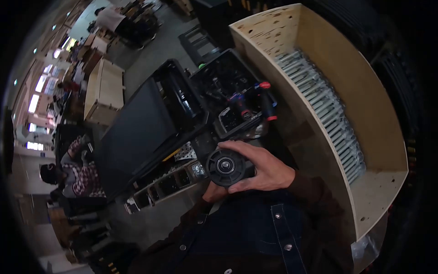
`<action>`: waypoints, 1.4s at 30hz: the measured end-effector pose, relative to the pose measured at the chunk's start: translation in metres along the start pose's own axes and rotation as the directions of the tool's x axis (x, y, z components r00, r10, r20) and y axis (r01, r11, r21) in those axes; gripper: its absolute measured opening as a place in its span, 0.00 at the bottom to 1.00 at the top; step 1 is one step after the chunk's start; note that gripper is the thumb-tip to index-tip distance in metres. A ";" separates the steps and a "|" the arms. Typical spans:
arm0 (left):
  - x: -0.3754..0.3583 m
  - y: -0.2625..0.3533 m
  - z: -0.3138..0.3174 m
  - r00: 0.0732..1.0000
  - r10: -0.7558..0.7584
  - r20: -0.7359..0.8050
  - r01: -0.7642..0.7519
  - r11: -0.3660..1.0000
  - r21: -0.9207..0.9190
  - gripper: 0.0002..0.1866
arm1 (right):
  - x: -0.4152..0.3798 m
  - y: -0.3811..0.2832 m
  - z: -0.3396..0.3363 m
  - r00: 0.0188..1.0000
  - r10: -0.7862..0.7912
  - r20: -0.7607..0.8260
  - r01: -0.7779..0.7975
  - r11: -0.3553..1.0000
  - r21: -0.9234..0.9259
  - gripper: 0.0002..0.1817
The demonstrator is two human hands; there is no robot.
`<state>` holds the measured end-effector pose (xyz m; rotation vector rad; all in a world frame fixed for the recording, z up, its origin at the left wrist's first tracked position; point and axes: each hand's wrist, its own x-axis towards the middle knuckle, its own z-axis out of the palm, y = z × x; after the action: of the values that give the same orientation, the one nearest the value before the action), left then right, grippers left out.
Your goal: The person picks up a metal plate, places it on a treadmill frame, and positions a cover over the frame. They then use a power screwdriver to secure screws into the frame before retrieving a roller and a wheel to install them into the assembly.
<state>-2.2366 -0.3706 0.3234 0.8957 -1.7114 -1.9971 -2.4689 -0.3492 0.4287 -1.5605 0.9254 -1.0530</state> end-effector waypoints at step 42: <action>0.042 0.062 -0.057 0.735 -0.225 -0.640 -0.036 0.929 -0.367 0.43 | 0.290 0.384 -0.118 0.830 0.480 -0.283 -0.468 0.326 -0.821 0.17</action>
<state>-2.2370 -0.4520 0.3708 1.3714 -0.8691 -1.6420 -2.5074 -0.7356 0.1203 -1.8523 1.9864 -0.0364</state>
